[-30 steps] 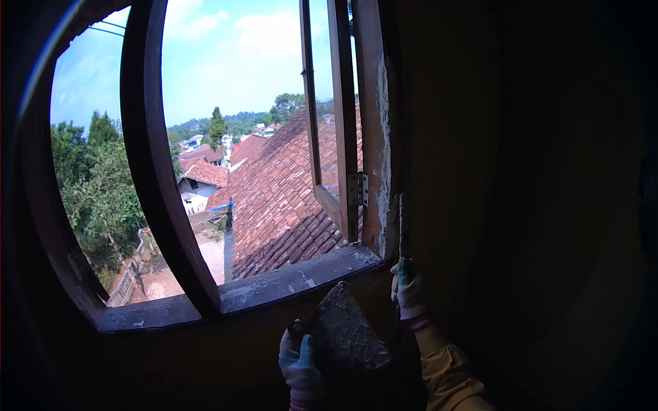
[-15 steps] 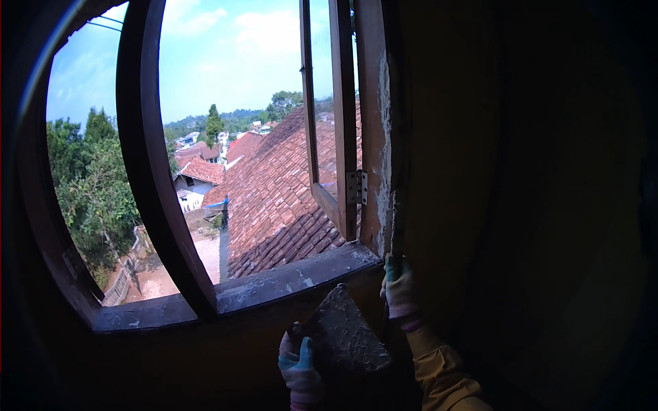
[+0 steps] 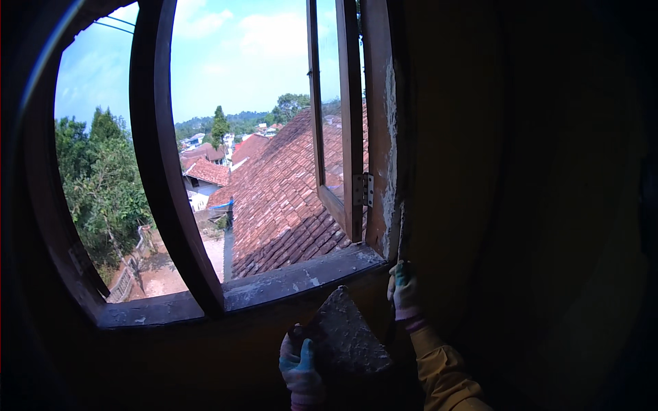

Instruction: The person applies plaster around a wooden window frame, scooping plaster from a handheld board and smoothing it onto the wall edge with a putty knife.

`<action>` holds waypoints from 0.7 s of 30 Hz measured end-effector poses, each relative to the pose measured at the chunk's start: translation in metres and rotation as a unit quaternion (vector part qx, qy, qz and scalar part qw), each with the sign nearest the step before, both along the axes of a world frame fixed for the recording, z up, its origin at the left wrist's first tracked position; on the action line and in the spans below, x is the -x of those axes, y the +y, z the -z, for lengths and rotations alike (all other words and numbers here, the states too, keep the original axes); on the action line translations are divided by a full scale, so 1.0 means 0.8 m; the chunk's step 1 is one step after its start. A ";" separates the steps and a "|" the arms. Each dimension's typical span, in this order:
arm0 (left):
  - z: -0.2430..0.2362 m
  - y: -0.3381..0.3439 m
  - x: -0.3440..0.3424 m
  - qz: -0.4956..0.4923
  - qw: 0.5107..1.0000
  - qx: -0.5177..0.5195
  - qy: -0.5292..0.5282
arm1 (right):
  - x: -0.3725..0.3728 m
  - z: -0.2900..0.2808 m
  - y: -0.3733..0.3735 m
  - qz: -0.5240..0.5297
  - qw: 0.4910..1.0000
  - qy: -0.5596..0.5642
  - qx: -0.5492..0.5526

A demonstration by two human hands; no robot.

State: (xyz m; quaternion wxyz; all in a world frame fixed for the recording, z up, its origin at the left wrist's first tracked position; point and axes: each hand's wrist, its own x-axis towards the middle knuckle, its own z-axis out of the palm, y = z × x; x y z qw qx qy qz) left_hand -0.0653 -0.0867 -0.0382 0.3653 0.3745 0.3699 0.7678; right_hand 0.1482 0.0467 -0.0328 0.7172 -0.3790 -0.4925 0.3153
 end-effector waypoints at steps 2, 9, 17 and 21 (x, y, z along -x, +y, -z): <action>0.001 -0.001 0.003 -0.007 1.000 0.001 0.005 | 0.004 0.000 0.001 -0.001 1.000 0.004 -0.007; -0.001 -0.004 0.010 -0.013 1.000 0.003 0.007 | 0.011 -0.007 0.020 0.018 1.000 0.006 0.001; -0.003 -0.009 0.006 0.003 1.000 0.007 -0.004 | -0.018 0.059 0.074 0.376 0.884 -0.277 -0.028; -0.002 -0.014 0.006 0.016 0.999 -0.007 -0.029 | -0.018 0.059 0.060 0.230 0.960 -0.162 -0.002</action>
